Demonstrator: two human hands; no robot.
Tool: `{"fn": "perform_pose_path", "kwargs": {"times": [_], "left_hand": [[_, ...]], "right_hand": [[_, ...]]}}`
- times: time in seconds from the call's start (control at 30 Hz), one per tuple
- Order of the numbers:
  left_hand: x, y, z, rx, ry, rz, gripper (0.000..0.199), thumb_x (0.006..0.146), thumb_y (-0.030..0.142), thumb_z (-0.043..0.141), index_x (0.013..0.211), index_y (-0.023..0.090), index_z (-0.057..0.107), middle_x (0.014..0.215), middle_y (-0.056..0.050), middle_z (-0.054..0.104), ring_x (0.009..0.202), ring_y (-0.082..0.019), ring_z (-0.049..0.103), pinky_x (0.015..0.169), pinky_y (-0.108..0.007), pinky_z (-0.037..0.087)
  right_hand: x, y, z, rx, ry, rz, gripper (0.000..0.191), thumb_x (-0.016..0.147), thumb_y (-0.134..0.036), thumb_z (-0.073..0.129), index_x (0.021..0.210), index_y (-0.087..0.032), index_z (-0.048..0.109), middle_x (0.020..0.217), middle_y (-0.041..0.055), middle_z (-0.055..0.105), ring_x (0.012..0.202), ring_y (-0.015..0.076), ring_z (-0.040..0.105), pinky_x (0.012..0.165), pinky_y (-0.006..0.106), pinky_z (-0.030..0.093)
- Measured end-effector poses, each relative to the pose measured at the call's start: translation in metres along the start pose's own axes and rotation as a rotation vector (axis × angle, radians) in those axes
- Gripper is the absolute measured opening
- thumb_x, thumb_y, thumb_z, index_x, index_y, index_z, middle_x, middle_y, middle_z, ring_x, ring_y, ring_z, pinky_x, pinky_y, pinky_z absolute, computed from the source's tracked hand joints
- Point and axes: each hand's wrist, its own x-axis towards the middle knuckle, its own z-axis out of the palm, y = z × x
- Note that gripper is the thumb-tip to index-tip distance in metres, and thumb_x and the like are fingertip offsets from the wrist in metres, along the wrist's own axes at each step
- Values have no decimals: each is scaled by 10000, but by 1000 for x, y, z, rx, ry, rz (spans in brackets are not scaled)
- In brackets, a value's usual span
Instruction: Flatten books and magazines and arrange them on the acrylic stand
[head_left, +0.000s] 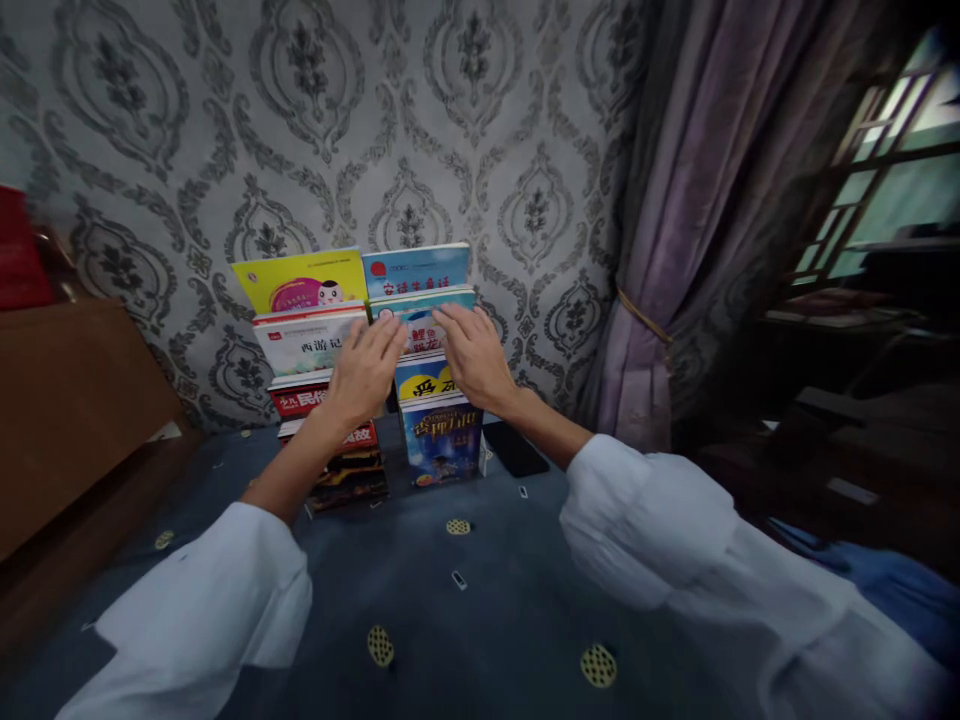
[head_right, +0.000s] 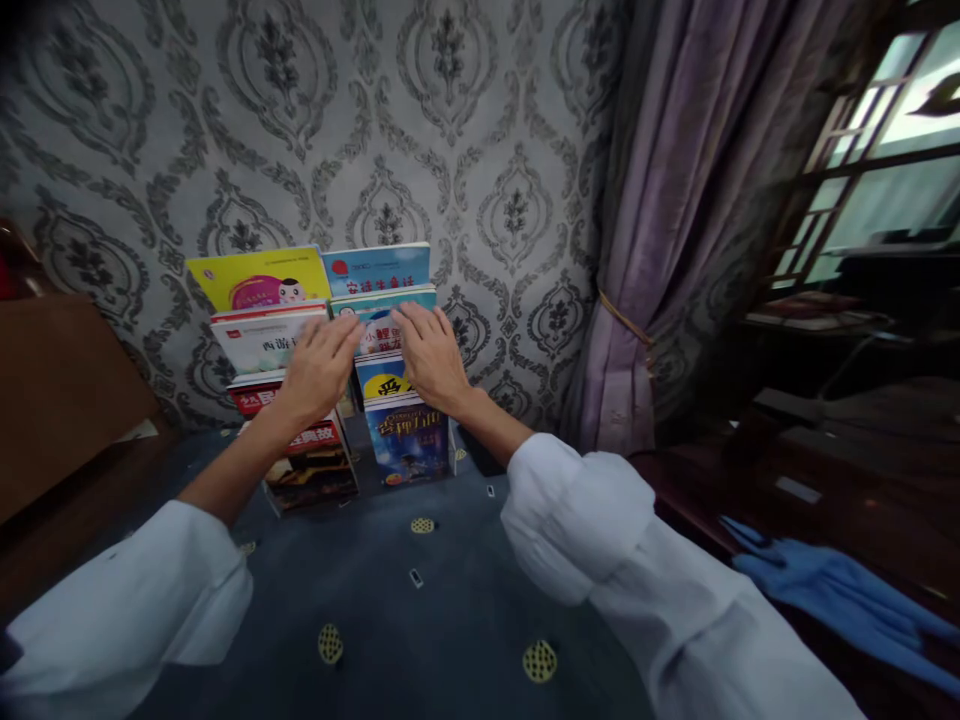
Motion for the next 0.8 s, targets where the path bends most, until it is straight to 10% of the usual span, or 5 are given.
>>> {"fn": "perform_pose_path", "kwargs": {"times": [0.27,0.8], "left_hand": [[-20,19,28,0,-147,46,483,950,50,355,1403,24,518,1432,-206,568,1315,-292,564,1142,-502,355],[-72,61,35,-189,-182,-57,487,958,66,351,1410,85,529,1397,-206,595,1316,-291,551,1062,-452,436]], "right_hand": [[-33,6,23,67,-212,51,458,1007,-198,340,1416,-86,513,1477,184,541,1394,286,460,1192,523,295],[-114,-12,22,172,-162,95,485,1015,-208,303,1475,-176,456,1528,133,495,1475,232,365,1208,540,266]]}}
